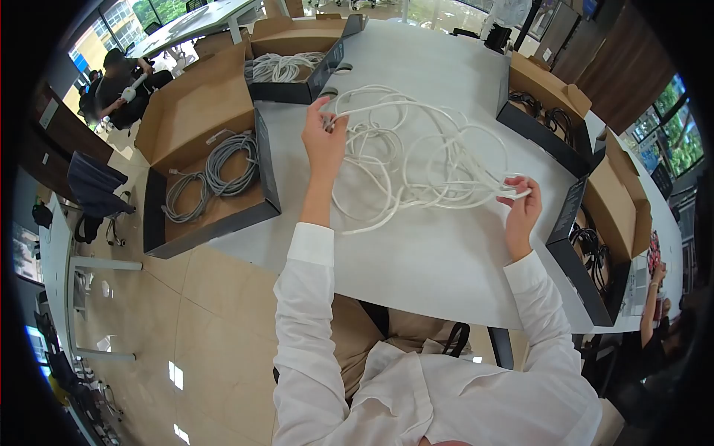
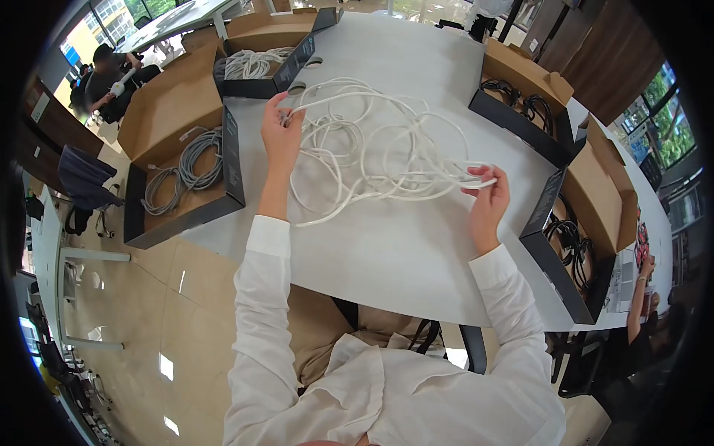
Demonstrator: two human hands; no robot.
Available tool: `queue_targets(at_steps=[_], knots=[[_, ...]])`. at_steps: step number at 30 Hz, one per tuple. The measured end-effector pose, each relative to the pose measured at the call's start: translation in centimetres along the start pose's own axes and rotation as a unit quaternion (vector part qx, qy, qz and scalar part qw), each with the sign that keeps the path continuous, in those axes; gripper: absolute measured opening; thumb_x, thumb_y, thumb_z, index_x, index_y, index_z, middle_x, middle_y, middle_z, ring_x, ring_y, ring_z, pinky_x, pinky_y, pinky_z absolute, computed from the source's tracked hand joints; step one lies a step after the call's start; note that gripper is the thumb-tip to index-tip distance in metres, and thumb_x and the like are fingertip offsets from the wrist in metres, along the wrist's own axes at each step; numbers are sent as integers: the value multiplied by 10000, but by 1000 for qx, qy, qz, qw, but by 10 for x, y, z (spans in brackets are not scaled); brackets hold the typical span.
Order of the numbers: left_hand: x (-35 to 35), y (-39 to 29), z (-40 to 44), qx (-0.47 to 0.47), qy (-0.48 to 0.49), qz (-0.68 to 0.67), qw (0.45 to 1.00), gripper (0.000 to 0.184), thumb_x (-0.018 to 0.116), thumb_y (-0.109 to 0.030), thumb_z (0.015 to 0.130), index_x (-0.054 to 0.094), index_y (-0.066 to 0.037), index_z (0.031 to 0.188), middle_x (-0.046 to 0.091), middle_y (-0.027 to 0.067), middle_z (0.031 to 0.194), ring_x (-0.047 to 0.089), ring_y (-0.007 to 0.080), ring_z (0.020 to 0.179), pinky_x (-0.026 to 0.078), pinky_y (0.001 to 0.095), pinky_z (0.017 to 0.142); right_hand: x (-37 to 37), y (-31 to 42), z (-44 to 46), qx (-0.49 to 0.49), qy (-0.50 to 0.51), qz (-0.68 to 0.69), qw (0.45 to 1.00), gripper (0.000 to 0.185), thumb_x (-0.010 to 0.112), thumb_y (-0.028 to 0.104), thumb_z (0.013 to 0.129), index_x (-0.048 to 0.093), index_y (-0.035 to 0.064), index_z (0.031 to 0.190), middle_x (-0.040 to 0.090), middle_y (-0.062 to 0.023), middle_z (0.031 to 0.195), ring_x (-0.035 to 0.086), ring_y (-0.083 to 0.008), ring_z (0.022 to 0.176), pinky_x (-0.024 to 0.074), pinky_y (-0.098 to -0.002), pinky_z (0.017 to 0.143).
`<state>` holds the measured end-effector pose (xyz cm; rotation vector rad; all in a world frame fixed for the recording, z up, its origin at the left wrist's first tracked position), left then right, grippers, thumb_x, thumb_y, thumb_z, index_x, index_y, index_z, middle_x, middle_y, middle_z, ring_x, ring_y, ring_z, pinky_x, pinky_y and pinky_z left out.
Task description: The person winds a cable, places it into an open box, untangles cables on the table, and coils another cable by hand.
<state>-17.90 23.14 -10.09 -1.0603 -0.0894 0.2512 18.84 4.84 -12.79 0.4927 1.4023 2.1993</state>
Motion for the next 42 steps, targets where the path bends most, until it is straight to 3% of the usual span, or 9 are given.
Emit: queue_targets(at_steps=[2,8,11,18,21,24,27,33,42], knots=[[-1,3,1,1,1,-12,1000,431,719,-46,806,547,-63,1201,531,-1,795,465,54,659,392,206,587,-14,-12,5,53,-50,20,997,287,470,338,1007,531,64,1063,597,-34,903,639,-143,900,542,-266,599],[-9,18,5,-29,-39,-51,998,464,763,-57,781,548,-50,1192,536,-1,814,445,46,624,378,195,562,-41,-45,9,163,-81,131,975,254,471,332,1008,520,97,1092,564,0,809,628,-95,724,471,-227,509],[-12,20,1,-102,-54,-107,987,477,785,-100,769,546,-26,1175,548,-9,785,466,41,627,370,197,543,-49,-35,16,116,-81,121,983,254,438,309,1021,509,86,1121,586,-26,817,635,-116,680,473,-225,507],[22,25,-11,-180,181,-79,964,371,701,-200,865,560,-43,1170,591,20,833,487,47,573,371,191,527,-16,-5,5,-69,44,-101,991,286,408,187,1016,538,-8,1180,645,-139,1061,616,-225,1009,477,-309,826],[45,22,-30,-76,277,13,958,390,681,-185,868,543,-46,1205,623,35,906,544,63,683,408,209,623,29,7,-22,-140,206,-240,938,265,472,111,974,536,-32,1188,620,-159,1121,610,-260,1024,474,-335,866],[50,15,-34,-13,299,24,954,471,684,-182,855,507,-53,1273,644,57,1005,573,103,889,414,249,772,39,10,-32,-53,269,-249,929,384,538,48,924,475,-6,1299,545,-174,1270,600,-289,1064,456,-347,930],[51,7,-38,-19,318,-2,948,557,691,-174,838,466,-62,1336,640,83,1103,545,145,1047,389,294,915,40,15,-32,-67,265,-130,953,566,528,16,919,317,41,1444,424,-162,1402,545,-268,1156,425,-354,991],[60,2,-48,-15,328,-16,945,752,709,-165,818,328,-65,1459,537,148,1312,466,203,1251,337,337,1040,30,9,-23,49,219,-61,973,821,688,110,849,194,80,1504,453,-190,1340,600,-223,1045,463,-317,938],[54,2,-45,22,359,94,928,980,766,-212,785,134,-57,1517,385,225,1449,363,279,1371,359,344,1058,-9,-28,4,102,111,-93,984,316,666,134,870,616,23,1162,594,-22,942,534,-72,688,469,-234,631]])
Point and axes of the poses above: each hand's wrist, its own z-axis towards the middle knuckle, its own x-axis out of the palm, y = z × x, the point moved 6 cm from there along z, towards the middle knuckle
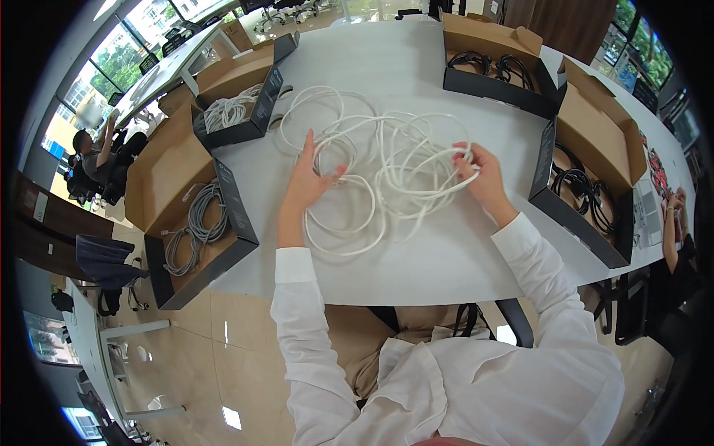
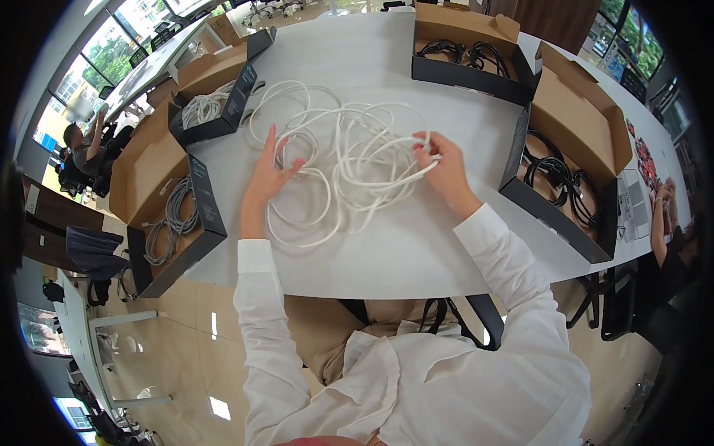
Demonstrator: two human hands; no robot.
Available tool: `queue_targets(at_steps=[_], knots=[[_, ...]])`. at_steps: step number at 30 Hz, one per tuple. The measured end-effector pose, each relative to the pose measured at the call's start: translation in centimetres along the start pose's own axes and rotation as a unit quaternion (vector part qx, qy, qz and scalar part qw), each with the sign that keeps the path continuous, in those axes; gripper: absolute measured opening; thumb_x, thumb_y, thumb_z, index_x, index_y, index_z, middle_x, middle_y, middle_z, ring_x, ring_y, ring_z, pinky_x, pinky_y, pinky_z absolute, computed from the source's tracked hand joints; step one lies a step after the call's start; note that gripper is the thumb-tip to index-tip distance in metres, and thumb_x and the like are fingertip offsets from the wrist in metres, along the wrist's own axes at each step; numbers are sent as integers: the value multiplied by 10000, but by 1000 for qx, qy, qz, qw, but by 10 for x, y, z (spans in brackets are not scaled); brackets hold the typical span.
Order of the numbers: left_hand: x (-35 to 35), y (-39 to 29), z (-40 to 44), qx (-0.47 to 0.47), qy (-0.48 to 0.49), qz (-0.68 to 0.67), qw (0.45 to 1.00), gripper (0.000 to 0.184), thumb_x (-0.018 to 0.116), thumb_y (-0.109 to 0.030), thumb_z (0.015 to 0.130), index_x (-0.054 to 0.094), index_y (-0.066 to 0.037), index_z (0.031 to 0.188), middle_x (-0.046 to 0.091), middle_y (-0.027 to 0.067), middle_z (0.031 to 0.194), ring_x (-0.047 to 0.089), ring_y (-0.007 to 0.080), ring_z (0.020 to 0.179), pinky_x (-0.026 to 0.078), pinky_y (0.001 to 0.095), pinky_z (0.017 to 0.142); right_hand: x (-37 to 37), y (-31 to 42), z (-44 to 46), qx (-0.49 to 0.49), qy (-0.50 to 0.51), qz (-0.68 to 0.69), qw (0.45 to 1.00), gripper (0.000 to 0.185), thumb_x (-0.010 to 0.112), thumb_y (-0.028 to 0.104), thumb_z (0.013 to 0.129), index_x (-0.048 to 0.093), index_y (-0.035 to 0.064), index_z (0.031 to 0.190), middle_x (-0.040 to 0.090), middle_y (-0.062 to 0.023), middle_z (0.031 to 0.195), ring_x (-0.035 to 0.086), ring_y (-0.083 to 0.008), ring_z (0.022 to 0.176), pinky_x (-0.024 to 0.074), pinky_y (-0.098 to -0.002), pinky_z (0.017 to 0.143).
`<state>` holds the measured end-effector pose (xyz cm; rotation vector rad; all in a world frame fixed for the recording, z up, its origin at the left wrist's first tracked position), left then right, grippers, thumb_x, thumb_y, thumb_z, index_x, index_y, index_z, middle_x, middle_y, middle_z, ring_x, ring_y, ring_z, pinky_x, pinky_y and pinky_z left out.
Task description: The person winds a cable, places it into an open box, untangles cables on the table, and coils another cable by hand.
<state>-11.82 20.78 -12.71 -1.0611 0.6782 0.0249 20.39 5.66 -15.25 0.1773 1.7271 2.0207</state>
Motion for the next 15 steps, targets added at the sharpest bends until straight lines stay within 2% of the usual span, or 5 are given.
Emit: queue_targets(at_steps=[3,6,9,12,15], knots=[[-12,5,-4,-41,14,59,997,1006,773,-280,787,119,-51,1515,384,236,1452,383,299,1357,331,361,1081,-31,1,10,-11,-86,119,989,222,621,167,913,616,45,1099,602,-16,889,545,-75,711,479,-231,643],[-28,28,-4,3,-42,140,989,986,713,-534,775,269,20,1461,467,240,1379,444,350,1280,343,397,1063,-69,3,14,-33,-234,192,953,161,586,178,941,594,61,1049,607,-25,906,560,-89,734,501,-251,669],[-38,49,3,-55,-100,33,993,828,637,-551,826,405,-5,1404,492,218,1356,469,352,1231,341,435,1049,-100,3,15,-99,-278,220,930,139,562,164,953,565,70,1056,610,-31,920,573,-106,777,517,-276,714],[-43,37,-3,-79,-121,247,958,675,617,-508,855,512,-45,1335,509,191,1340,445,331,1236,355,479,1019,-109,5,11,-104,-335,193,916,187,555,93,938,518,54,1117,546,-54,1067,551,-131,921,499,-286,811],[-40,30,-7,-78,-141,326,932,679,649,-508,824,513,-82,1336,497,165,1349,397,331,1259,357,501,1011,-106,14,12,-147,-329,59,931,300,572,57,909,479,30,1193,483,-92,1179,511,-175,1040,475,-288,869]])
Point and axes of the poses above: each hand's wrist, its own z-axis towards the middle knuckle, its own x-axis out of the palm, y = z × x, the point moved 6 cm from there along z, towards the middle knuckle
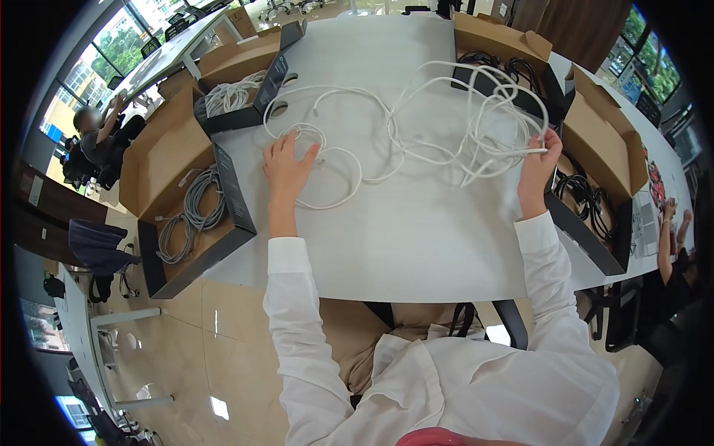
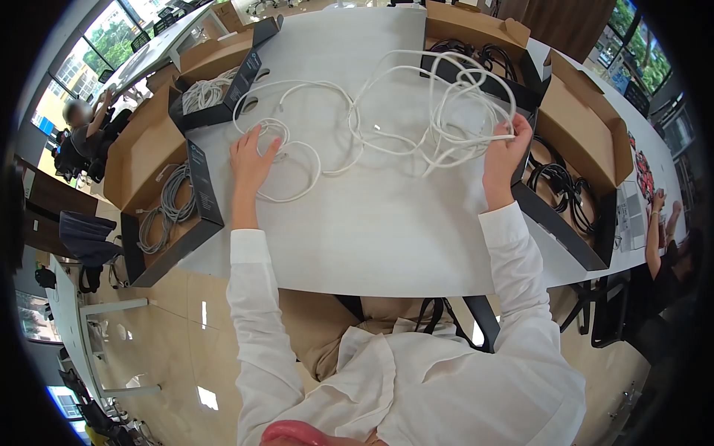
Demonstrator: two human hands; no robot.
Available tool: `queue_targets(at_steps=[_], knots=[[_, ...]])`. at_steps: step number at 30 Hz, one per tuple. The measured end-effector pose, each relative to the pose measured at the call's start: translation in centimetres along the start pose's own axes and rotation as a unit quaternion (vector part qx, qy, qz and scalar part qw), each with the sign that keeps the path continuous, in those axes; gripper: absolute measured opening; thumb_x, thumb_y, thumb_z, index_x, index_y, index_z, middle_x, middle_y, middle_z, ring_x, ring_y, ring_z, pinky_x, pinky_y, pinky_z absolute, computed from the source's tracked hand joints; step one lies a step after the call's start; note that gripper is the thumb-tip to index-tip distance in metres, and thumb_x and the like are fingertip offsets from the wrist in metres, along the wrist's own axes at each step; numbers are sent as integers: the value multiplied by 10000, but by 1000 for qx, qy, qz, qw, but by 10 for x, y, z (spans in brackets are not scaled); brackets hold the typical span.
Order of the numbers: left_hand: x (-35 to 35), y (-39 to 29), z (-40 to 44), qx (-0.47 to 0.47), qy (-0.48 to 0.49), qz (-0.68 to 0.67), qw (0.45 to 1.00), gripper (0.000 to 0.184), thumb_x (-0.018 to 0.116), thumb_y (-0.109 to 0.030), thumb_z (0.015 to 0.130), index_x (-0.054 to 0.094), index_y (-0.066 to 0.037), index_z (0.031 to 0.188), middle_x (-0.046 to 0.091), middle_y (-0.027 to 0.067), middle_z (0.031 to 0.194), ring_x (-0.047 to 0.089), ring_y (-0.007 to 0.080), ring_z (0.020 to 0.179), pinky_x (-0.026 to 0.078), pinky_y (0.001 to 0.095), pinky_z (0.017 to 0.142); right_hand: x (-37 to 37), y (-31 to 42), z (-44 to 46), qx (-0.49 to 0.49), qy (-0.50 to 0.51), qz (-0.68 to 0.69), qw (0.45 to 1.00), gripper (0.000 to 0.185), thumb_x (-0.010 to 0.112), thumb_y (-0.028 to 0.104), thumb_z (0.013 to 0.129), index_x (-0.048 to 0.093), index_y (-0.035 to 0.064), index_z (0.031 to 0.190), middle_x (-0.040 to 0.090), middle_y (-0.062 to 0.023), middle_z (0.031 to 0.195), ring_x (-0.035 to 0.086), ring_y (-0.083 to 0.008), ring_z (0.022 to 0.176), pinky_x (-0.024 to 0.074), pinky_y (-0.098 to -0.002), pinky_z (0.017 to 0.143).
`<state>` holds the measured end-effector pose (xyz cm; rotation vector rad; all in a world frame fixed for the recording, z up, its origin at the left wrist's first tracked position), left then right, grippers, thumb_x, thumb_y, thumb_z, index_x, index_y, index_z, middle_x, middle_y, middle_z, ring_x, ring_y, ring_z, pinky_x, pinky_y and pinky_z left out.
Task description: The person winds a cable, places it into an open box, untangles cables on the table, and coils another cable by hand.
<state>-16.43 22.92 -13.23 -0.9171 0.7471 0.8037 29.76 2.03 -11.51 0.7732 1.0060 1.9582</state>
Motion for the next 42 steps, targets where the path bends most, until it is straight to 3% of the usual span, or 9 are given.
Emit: queue_targets(at_steps=[5,9,14,20,24,28,31,36,42], knots=[[-7,-11,-6,-33,5,39,999,817,740,-542,717,491,-88,1349,448,161,1365,362,378,1247,351,527,1008,19,16,-9,-85,106,-285,949,557,640,77,855,393,13,1351,398,-221,1298,421,-321,1199,400,-338,983],[-16,-27,-14,-17,40,105,994,876,800,-513,650,487,-96,1354,444,168,1342,360,401,1234,368,515,999,35,32,-19,-151,268,-329,893,712,697,138,822,321,28,1417,312,-264,1403,336,-387,1298,335,-410,1059],[-7,-8,-4,8,-41,39,998,587,788,-396,699,633,-81,1169,573,127,1145,511,304,1091,422,442,928,41,35,-40,-97,409,-347,838,896,757,194,763,229,60,1473,182,-292,1490,245,-447,1358,264,-483,1099],[-19,4,1,-63,-158,-159,973,262,734,-249,774,706,-58,952,668,76,830,617,234,733,485,340,715,53,94,-55,-295,220,-373,852,749,674,58,693,421,98,1398,295,-211,1457,310,-423,1326,245,-511,1115],[-24,16,4,-67,-224,-281,931,165,678,-208,851,683,-52,906,679,67,800,612,193,626,477,290,595,78,124,-126,-393,367,-251,805,607,629,8,665,574,95,1263,443,-134,1368,394,-344,1293,266,-523,1104],[-22,19,1,-175,-183,-583,772,216,550,-274,955,606,-67,927,632,26,747,596,147,638,455,255,543,99,115,-189,-352,574,-122,729,583,658,82,737,534,98,1307,436,-133,1385,378,-330,1319,246,-546,1106],[-13,29,1,-216,-133,-747,615,244,477,-307,991,556,-82,939,571,-5,686,549,119,591,407,224,476,105,101,-191,-317,589,-241,703,616,656,227,824,438,94,1385,385,-156,1433,326,-333,1361,234,-551,1107],[-7,34,1,-227,-76,-848,472,244,452,-302,997,549,-94,914,492,-42,631,473,87,538,336,218,410,94,51,-151,-208,540,-383,720,674,594,370,883,352,51,1425,314,-183,1480,255,-355,1397,225,-551,1109],[-19,21,3,-32,101,-953,284,325,399,-291,1011,577,-66,858,476,-52,608,463,71,524,354,214,416,79,10,-107,-188,426,-443,766,613,598,335,877,422,14,1369,385,-189,1438,336,-361,1346,281,-467,1103]])
Point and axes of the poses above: each hand's wrist, its own z-axis towards the middle knuckle, its own x-axis out of the palm, y = z × x, the point moved 6 cm from there along z, towards the middle knuckle
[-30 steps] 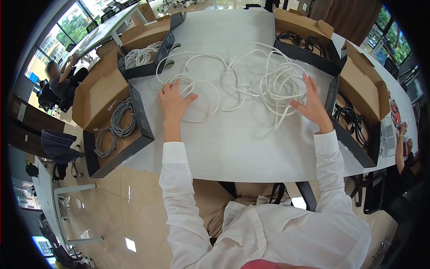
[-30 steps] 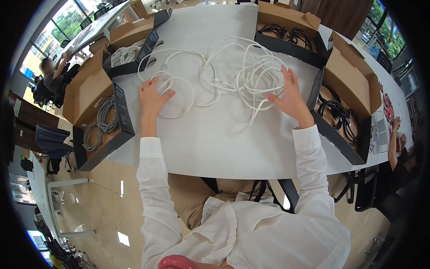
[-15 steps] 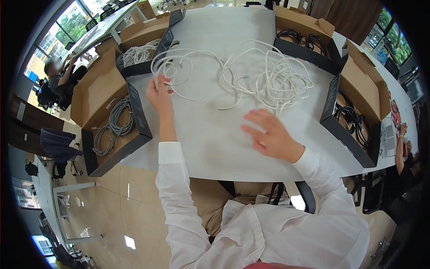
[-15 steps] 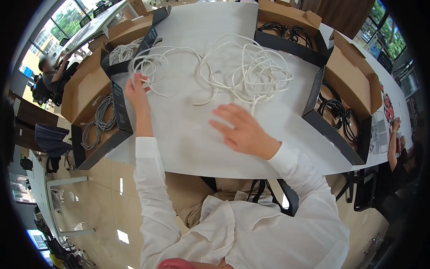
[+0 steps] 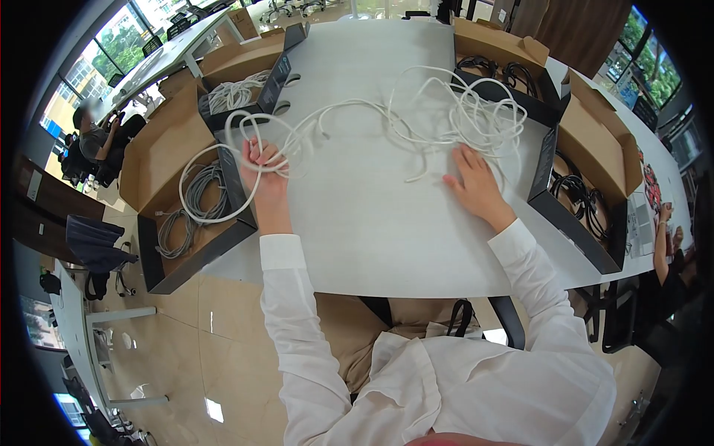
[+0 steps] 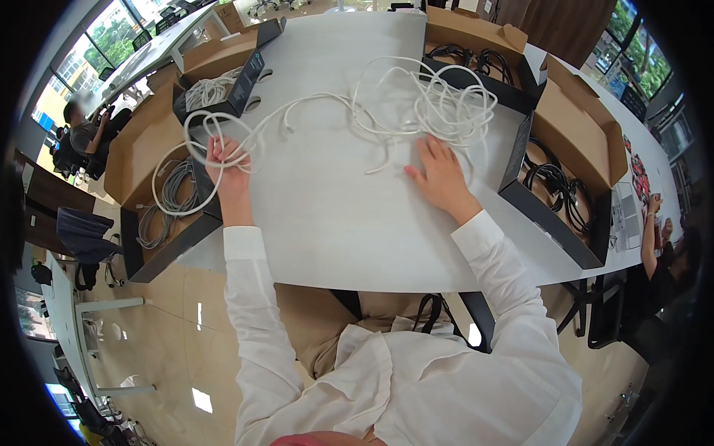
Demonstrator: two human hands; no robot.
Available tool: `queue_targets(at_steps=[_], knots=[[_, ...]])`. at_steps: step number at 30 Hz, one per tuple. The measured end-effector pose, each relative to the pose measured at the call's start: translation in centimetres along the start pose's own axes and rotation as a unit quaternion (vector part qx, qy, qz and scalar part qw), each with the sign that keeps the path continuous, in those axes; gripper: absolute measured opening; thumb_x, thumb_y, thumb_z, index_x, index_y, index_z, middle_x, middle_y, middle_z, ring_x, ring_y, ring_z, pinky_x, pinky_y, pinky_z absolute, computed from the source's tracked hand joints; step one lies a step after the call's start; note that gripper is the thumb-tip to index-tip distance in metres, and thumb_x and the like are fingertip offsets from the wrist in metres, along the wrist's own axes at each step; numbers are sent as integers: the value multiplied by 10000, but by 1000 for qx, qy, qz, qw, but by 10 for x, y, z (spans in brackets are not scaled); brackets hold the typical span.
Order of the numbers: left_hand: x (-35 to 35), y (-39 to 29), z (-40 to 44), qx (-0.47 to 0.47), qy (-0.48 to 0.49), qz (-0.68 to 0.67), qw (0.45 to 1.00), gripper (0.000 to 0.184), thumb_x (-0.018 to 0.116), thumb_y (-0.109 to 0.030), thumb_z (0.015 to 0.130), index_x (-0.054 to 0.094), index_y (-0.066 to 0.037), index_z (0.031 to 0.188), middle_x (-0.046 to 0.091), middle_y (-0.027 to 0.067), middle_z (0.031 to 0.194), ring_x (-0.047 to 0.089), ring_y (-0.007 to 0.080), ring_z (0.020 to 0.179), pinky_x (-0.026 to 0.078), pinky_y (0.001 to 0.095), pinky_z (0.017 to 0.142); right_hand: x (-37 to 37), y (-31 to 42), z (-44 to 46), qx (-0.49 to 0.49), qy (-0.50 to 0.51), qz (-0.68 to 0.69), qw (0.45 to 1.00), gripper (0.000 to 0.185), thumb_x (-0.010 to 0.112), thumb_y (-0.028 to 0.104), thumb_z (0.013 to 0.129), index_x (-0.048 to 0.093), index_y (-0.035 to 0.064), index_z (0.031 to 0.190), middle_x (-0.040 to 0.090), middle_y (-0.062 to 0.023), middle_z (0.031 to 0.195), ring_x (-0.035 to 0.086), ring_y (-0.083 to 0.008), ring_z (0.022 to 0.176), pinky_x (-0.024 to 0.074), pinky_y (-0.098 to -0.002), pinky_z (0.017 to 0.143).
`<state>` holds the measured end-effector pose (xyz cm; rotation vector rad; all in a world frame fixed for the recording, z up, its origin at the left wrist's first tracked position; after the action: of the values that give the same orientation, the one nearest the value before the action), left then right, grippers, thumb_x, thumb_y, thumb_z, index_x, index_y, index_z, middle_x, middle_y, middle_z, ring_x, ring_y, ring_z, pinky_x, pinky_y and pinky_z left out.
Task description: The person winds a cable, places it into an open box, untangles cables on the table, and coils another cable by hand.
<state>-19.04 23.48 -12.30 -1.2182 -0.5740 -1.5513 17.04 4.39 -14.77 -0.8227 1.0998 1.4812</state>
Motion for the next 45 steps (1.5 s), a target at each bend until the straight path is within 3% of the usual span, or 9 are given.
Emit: queue_targets(at_steps=[7,10,13,22,26,27,30,36,45], knots=[[39,8,-9,-10,43,-83,996,327,362,-261,1021,487,-66,790,409,-37,506,404,66,407,328,210,372,-21,18,-4,-31,-154,136,978,340,657,2,717,616,20,1053,606,-156,1121,582,-359,989,476,-421,819],[46,22,-11,-42,76,-21,996,311,403,-273,1004,494,-69,788,405,-47,492,348,72,360,259,216,353,-28,79,-12,-188,-145,157,958,327,641,-34,684,609,38,1001,604,-131,1063,588,-328,936,476,-405,754],[51,36,-14,-81,68,51,993,305,431,-263,997,437,-93,744,331,-62,446,305,63,319,207,225,329,-27,126,-8,-301,-156,202,919,361,623,-55,677,608,52,1021,597,-124,1053,587,-312,939,480,-408,781],[45,71,-20,-179,4,134,975,311,383,-264,1009,428,-98,750,297,-74,402,301,75,298,284,229,309,5,183,82,-278,-192,289,896,461,584,8,795,523,20,1252,526,-163,1297,495,-332,1188,386,-447,996],[42,80,-16,-150,-25,186,971,305,386,-289,1010,460,-97,784,372,-24,470,375,130,372,376,258,392,58,186,97,-352,-100,221,904,315,610,143,828,583,63,1131,588,-123,1162,541,-311,1078,401,-437,950],[47,82,-13,-173,22,139,975,313,391,-325,1012,509,-91,839,517,33,568,555,219,521,485,310,529,60,184,97,-355,-76,208,908,274,611,162,830,593,76,1089,600,-108,1114,551,-303,1034,412,-428,918],[42,63,-29,-114,-78,166,976,330,407,-358,1007,572,-77,960,641,87,777,656,298,824,532,385,717,48,166,100,-316,-123,260,904,79,613,157,830,591,83,848,596,-69,831,546,-282,841,412,-409,747],[48,15,-96,74,-57,24,995,427,401,-422,1000,573,-115,1242,543,82,1350,453,356,1289,440,489,1007,34,146,106,-114,-108,384,910,216,578,172,912,566,39,742,553,-126,673,529,-318,618,393,-407,565],[111,-4,-208,147,-26,208,967,370,436,-301,1006,503,-30,1249,646,134,1167,611,336,1084,538,389,823,28,148,102,-126,-194,386,893,223,656,219,874,608,29,766,548,-115,673,536,-296,627,416,-385,568]])
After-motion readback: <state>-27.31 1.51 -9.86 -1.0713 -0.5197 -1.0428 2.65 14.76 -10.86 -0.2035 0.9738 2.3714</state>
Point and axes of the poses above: each hand's wrist, its own z-axis towards the middle knuckle, its own x-axis out of the palm, y = z × x, the point moved 6 cm from there along z, towards the middle knuckle
